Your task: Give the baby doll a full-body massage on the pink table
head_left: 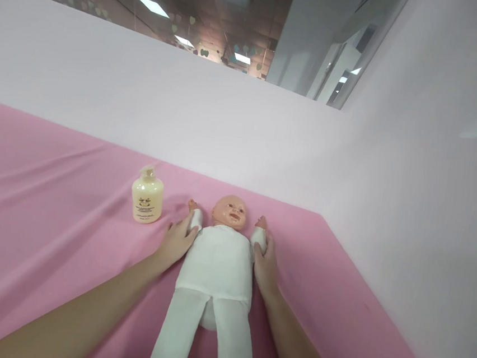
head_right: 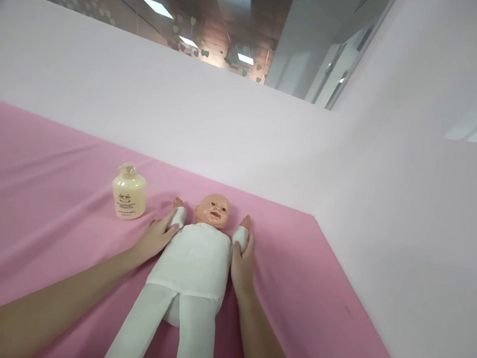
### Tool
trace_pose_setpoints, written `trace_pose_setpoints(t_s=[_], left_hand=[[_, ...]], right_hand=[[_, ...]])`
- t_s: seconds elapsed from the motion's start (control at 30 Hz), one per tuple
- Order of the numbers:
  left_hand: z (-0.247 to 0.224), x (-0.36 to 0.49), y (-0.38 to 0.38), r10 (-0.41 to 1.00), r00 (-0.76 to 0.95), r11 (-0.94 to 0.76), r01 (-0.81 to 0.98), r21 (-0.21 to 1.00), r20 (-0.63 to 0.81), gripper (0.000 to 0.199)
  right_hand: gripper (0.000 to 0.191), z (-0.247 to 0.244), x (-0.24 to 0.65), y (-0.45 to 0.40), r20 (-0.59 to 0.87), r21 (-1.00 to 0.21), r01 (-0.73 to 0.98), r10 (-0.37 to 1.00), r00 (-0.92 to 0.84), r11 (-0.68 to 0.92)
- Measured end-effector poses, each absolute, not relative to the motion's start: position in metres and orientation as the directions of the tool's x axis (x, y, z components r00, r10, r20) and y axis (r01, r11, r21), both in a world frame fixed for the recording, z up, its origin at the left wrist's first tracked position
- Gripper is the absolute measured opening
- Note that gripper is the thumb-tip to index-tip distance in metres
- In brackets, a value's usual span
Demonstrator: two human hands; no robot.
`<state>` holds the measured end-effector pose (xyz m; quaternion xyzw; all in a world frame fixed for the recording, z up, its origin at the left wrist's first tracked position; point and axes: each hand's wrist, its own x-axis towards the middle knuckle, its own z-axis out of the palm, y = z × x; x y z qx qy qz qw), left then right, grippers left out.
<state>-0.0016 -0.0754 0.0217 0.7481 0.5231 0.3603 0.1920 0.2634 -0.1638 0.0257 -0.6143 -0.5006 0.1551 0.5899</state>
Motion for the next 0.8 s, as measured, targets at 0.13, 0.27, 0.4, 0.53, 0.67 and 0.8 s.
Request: trace_pose_setpoints(t_s=[0.13,0.27,0.4,0.53,0.67,0.8], left_hand=[[0.026,0.0,-0.081,0.858,0.199,-0.499,0.543,0.675,0.473,0.062],[0.029,0.001,-0.087,0.712,0.368,-0.7,0.443,0.56,0.598,0.064],[0.031,0.001,-0.088,0.55,0.576,-0.83,0.296,0.473,0.605,0.067],[0.032,0.002,-0.087,0.542,0.584,-0.834,0.29,0.469,0.604,0.072],[0.029,0.002,-0.087,0.553,0.573,-0.83,0.311,0.463,0.605,0.072],[0.025,0.001,-0.087,0.57,0.524,-0.821,0.327,0.468,0.633,0.067]], right_hand=[[0.077,0.034,0.257,-0.17,0.427,-0.894,0.366,0.744,0.514,0.26],[0.079,0.039,0.25,-0.175,0.487,-0.872,0.329,0.715,0.502,0.363],[0.084,0.039,0.251,-0.174,0.478,-0.878,0.31,0.706,0.522,0.366],[0.091,0.033,0.259,-0.167,0.28,-0.96,0.198,0.721,0.634,0.198],[0.094,0.031,0.262,-0.164,0.189,-0.982,0.135,0.712,0.676,0.132],[0.082,0.039,0.255,-0.17,0.447,-0.895,0.28,0.692,0.566,0.348]])
